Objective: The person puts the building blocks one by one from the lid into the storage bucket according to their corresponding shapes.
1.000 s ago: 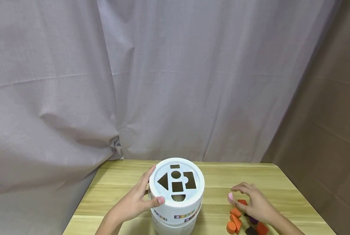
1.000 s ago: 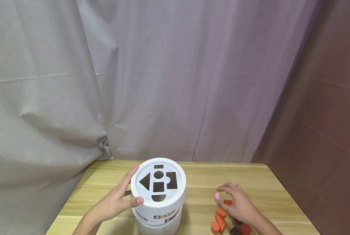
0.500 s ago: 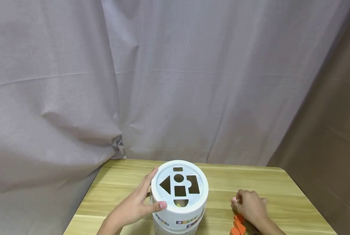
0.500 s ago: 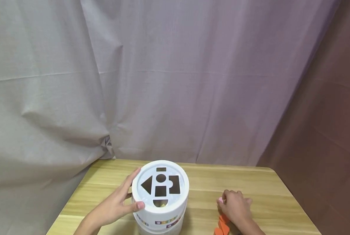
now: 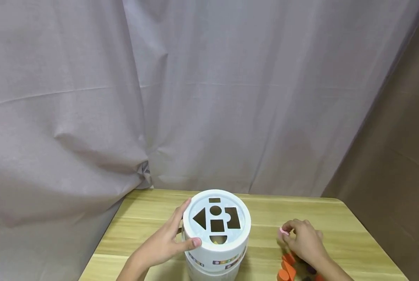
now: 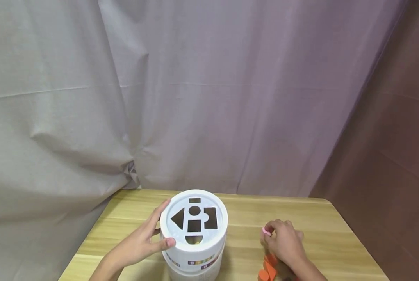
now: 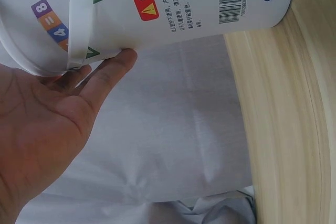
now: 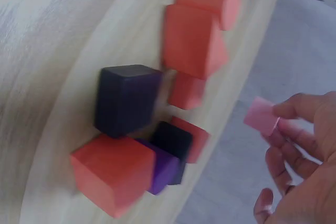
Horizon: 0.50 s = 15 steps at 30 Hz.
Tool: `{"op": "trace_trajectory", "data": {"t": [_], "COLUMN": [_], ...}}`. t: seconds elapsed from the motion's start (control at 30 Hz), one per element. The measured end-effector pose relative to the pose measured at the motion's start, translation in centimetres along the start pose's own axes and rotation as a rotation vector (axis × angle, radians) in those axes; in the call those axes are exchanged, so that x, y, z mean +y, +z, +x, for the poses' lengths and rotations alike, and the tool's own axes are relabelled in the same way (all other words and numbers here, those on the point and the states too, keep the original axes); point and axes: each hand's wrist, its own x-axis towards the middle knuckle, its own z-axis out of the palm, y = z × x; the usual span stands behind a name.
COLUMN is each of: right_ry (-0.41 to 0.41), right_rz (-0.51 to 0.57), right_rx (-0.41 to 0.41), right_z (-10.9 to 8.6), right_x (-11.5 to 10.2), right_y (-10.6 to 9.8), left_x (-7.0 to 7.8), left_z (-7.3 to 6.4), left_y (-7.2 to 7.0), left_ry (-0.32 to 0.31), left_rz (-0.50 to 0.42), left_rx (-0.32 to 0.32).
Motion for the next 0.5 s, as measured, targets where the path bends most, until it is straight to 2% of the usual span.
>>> {"op": "trace_trajectory", "data": {"t": [0.13, 0.27, 0.37, 0.5], "right_ry": [-0.105, -0.237, -0.275, -0.287], "right_rz": [0.042, 0.075, 0.112, 0.151], "right_rx": [0.118, 0.242, 0.259, 0.235], "right_z": [0.0, 0.8, 1.2, 1.2], "right_x": [-0.7, -1.3, -1.8, -3.0], "right_y": [-0.9, -1.3, -1.8, -2.9], "left_x": [-0.2, -0.5, -0.6, -0.8], "left_z": [0.4, 0.9, 1.3, 1.6], "left_y": [-0.3, -0.8, -1.0, -1.2], "left_ry": [0.004, 0.011, 0.022, 0.028], "left_rz": [0.015, 0.010, 0.001, -0.003], "left_rx": [0.006, 0.022, 0.026, 0.028]}}
